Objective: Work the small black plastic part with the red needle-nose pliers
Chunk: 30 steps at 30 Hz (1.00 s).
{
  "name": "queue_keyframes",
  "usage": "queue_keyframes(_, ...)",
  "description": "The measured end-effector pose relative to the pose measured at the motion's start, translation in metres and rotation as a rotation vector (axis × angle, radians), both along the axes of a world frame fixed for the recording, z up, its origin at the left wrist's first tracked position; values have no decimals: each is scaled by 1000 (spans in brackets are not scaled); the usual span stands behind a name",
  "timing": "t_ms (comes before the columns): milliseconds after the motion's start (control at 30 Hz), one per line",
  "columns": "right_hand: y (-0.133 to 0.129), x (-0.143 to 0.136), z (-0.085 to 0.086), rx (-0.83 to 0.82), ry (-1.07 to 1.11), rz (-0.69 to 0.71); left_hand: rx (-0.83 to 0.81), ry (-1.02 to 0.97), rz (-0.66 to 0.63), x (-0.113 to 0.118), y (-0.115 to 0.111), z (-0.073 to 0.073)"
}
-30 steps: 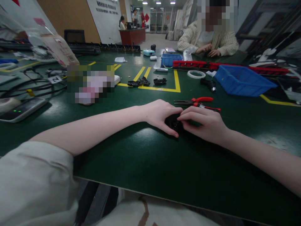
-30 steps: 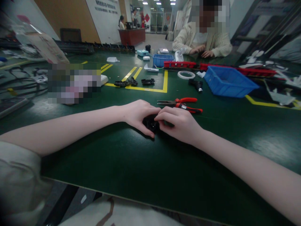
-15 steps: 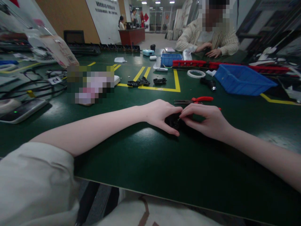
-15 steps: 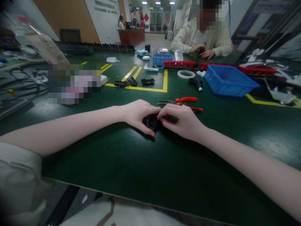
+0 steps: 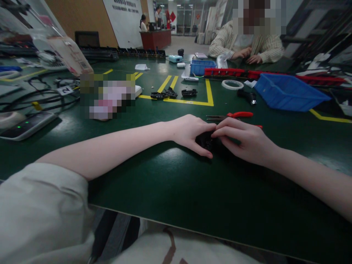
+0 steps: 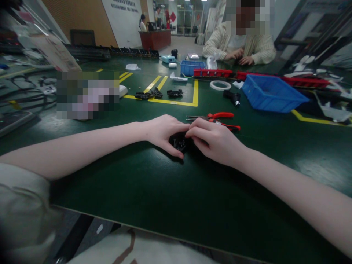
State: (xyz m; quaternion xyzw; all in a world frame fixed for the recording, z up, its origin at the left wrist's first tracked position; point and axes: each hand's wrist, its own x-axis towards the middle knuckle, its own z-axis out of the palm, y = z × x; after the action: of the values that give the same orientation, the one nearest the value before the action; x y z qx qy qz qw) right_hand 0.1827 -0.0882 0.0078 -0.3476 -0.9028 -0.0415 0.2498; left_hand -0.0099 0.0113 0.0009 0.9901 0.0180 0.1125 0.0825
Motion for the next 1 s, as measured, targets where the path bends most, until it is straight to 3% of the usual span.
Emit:
queue_keyframes(233,-1,-2,5,-38,-115,-16,-4,3,5,0,0,0)
queue_keyframes(433,-2,-2,4,-41,-163,-37,-35,-7,88,-1,-2,1)
queue_keyframes(800,2,-2,-8,-261,196,-148,-56,20,70,-3,0,2)
queue_keyframes(1000,1,-3,-8,-228,214,-158,-39,31,54,-2,2,1)
